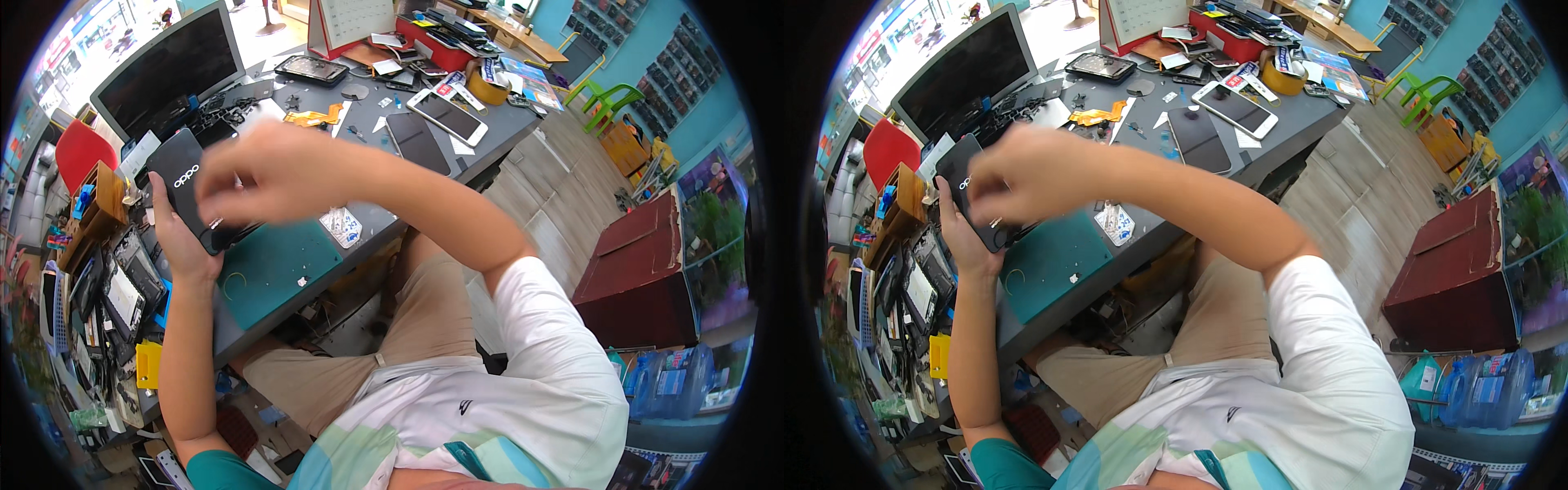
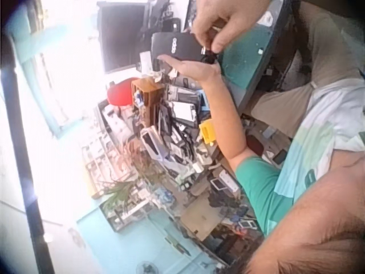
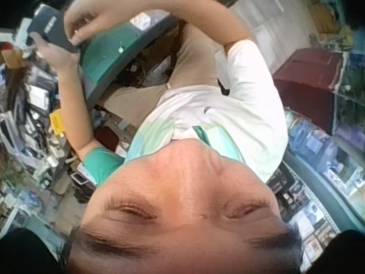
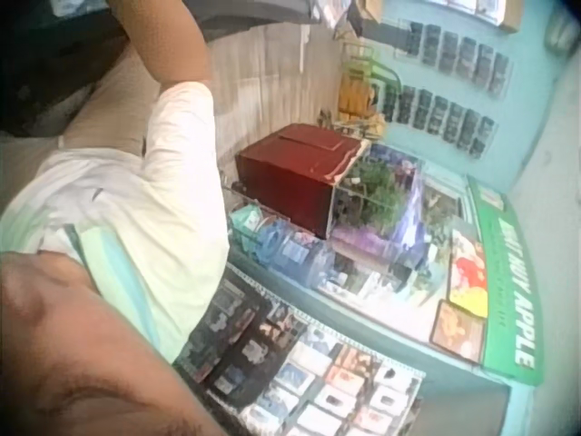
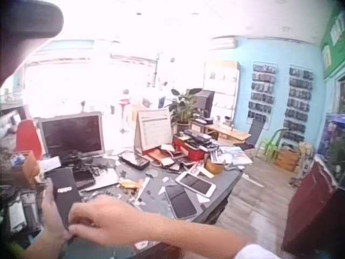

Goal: The person handles an Oppo smartphone, repeatedly pressing the screen and power button while the device displays the boot logo. They then remove the back cover and battery, inspecting the internal components and battery label. The person continues to manipulate the phone and its parts on a cluttered workbench.

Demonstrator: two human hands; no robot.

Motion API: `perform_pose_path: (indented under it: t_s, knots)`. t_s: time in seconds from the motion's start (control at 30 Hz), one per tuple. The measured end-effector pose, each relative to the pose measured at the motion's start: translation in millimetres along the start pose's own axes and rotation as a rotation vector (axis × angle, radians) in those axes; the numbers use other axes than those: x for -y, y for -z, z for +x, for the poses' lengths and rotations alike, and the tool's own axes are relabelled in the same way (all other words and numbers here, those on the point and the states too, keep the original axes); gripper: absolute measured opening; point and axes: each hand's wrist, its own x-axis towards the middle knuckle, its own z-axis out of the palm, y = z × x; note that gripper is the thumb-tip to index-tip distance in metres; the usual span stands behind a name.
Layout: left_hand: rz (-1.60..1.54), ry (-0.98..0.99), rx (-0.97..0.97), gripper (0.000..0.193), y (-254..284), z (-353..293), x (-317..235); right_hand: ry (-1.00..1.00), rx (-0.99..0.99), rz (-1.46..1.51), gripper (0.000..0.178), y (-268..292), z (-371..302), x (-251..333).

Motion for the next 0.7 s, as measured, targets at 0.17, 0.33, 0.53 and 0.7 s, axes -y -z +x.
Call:
perform_pose_path:
  t_s: [0.17,0.33,0.53,0.7]
  knots:
    - [0.013,0.017,0.07,0.07,7.1,-3.7,-4.9,-0.13,-0.603,0.068,0.029,-17.3,85.1,-74.7]
    - [0.035,0.001,0.03,0.072,3.4,-0.1,-1.6,-0.259,-0.801,0.199,0.045,-43.9,87.3,-115.9]
    - [0.021,0.005,-0.003,0.077,1.7,-5.0,-6.9,-0.328,-0.637,0.281,0.059,-55.2,70.5,-90.5]
    - [-0.007,0.02,-0.031,0.079,-4.0,-6.1,-10.4,-0.472,-0.445,0.609,0.077,-54.8,54.7,-68.8]
